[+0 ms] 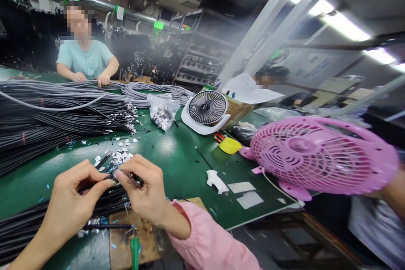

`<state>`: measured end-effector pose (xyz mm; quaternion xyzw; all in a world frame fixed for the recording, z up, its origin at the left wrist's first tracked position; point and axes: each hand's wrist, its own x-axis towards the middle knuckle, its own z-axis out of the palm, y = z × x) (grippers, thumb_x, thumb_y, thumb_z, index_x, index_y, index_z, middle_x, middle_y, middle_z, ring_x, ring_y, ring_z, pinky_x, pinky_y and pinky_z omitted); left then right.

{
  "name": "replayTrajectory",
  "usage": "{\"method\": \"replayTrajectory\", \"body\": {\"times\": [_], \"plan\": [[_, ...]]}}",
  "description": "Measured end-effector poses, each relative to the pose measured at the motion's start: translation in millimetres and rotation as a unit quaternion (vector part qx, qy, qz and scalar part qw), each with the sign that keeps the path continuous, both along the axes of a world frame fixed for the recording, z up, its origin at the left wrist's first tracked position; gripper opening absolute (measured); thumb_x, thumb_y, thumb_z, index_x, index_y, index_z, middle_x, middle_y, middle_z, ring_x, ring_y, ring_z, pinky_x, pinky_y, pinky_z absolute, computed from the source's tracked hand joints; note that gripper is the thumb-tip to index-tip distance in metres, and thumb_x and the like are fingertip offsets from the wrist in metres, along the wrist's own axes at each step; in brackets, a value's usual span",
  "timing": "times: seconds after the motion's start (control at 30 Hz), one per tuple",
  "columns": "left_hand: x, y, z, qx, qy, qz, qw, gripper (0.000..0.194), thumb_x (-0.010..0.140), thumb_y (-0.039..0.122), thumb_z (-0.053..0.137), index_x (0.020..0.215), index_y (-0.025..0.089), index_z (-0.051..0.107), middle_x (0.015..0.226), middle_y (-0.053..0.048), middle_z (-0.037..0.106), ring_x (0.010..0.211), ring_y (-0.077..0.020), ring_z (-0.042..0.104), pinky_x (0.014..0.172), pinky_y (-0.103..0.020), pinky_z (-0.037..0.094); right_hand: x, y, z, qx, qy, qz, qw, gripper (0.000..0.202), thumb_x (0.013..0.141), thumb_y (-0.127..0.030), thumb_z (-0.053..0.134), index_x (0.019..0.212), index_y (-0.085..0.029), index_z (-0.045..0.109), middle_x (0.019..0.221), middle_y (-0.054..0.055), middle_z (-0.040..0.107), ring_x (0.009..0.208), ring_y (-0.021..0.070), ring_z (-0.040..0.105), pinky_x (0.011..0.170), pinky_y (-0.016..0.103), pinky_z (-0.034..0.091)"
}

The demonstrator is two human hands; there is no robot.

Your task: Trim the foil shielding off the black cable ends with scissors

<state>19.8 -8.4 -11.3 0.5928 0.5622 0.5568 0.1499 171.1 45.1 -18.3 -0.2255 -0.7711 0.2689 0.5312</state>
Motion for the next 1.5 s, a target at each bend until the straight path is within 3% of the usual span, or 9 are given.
{"method": "replayTrajectory", "body": {"times": [0.23, 0.33, 0.47, 0.67, 0.77, 0.9, 1.03, 1.17, 1.5], "plan": [[1, 1, 9.0, -0.074, -0.064, -0.024, 0.995, 0.028, 0.063, 0.040, 0.067, 0.044, 0.020, 0.061, 0.044, 0.002, 0.054, 0.040, -0.0101, 0.046, 0.038, -0.018, 0.036, -6, -3, 3.9, 0.003, 0.031, -0.042, 0.999, 0.019, 0.086, -0.015, 0.056, 0.068, -0.018, 0.061, 0.064, 0.000, 0.060, 0.057, 0.0117, 0.054, 0.054, 0.023, 0.045], [-1, 2, 15.3, -0.126, -0.090, -0.044, 0.987, 0.031, 0.061, 0.045, 0.064, 0.043, 0.020, 0.060, 0.040, 0.002, 0.050, 0.038, -0.0091, 0.041, 0.035, -0.018, 0.031, -4, 2, 4.2, -0.003, 0.024, 0.019, 1.000, 0.020, 0.087, -0.017, 0.057, 0.067, -0.018, 0.060, 0.063, 0.000, 0.058, 0.058, 0.0115, 0.053, 0.055, 0.023, 0.045], [-2, 1, 14.7, -0.154, -0.068, -0.007, 0.986, 0.037, 0.060, 0.051, 0.061, 0.041, 0.020, 0.058, 0.041, 0.002, 0.048, 0.040, -0.0092, 0.041, 0.037, -0.019, 0.032, 0, 11, -0.8, 0.068, -0.032, 0.106, 0.992, 0.017, 0.085, -0.012, 0.054, 0.071, -0.017, 0.060, 0.067, 0.001, 0.058, 0.059, 0.0116, 0.054, 0.055, 0.023, 0.045], [-4, -3, 14.7, -0.173, -0.090, -0.019, 0.981, 0.036, 0.059, 0.051, 0.063, 0.042, 0.020, 0.057, 0.040, 0.004, 0.044, 0.038, -0.0075, 0.035, 0.036, -0.019, 0.029, 4, 17, 8.2, 0.096, 0.014, -0.009, 0.995, 0.019, 0.083, -0.008, 0.049, 0.069, -0.019, 0.057, 0.067, 0.000, 0.059, 0.060, 0.0121, 0.054, 0.056, 0.023, 0.044], [-7, -4, 15.7, -0.185, -0.105, -0.032, 0.977, 0.037, 0.059, 0.053, 0.064, 0.044, 0.019, 0.061, 0.039, 0.005, 0.040, 0.036, -0.0057, 0.027, 0.034, -0.019, 0.023, 8, 21, 15.1, 0.001, 0.063, -0.147, 0.987, 0.023, 0.087, -0.017, 0.052, 0.064, -0.020, 0.053, 0.058, -0.003, 0.048, 0.052, 0.0113, 0.042, 0.049, 0.024, 0.035], [-8, -5, 10.1, -0.124, -0.091, 0.001, 0.988, 0.033, 0.061, 0.047, 0.068, 0.046, 0.019, 0.062, 0.043, 0.003, 0.048, 0.040, -0.0079, 0.040, 0.037, -0.018, 0.033, 5, 17, 13.9, -0.076, 0.021, -0.042, 0.996, 0.013, 0.084, -0.019, 0.057, 0.072, -0.018, 0.062, 0.063, -0.002, 0.053, 0.057, 0.0114, 0.047, 0.055, 0.024, 0.040], [-4, -7, 2.9, -0.068, -0.083, 0.005, 0.994, 0.028, 0.065, 0.043, 0.072, 0.050, 0.020, 0.064, 0.047, 0.003, 0.055, 0.043, -0.0101, 0.049, 0.040, -0.018, 0.040, -1, 6, 13.8, -0.126, -0.011, 0.032, 0.991, 0.028, 0.079, -0.018, 0.063, 0.054, -0.018, 0.050, 0.052, -0.006, 0.041, 0.051, 0.0090, 0.039, 0.049, 0.022, 0.033], [1, -9, 0.2, -0.052, -0.087, 0.021, 0.995, 0.027, 0.069, 0.040, 0.071, 0.051, 0.022, 0.062, 0.050, 0.005, 0.053, 0.046, -0.0100, 0.050, 0.044, -0.018, 0.043, -2, 2, 15.5, -0.105, -0.013, 0.039, 0.994, 0.033, 0.076, -0.011, 0.060, 0.049, -0.019, 0.042, 0.048, -0.007, 0.036, 0.048, 0.0076, 0.034, 0.046, 0.022, 0.029], [-5, -7, -8.3, -0.038, -0.049, -0.013, 0.998, 0.029, 0.075, 0.039, 0.071, 0.054, 0.021, 0.063, 0.049, 0.005, 0.055, 0.042, -0.0084, 0.049, 0.038, -0.017, 0.037, -1, 4, 2.0, 0.006, 0.010, 0.004, 1.000, 0.020, 0.080, -0.015, 0.059, 0.061, -0.017, 0.064, 0.056, 0.000, 0.059, 0.051, 0.0108, 0.049, 0.050, 0.023, 0.040]]}}
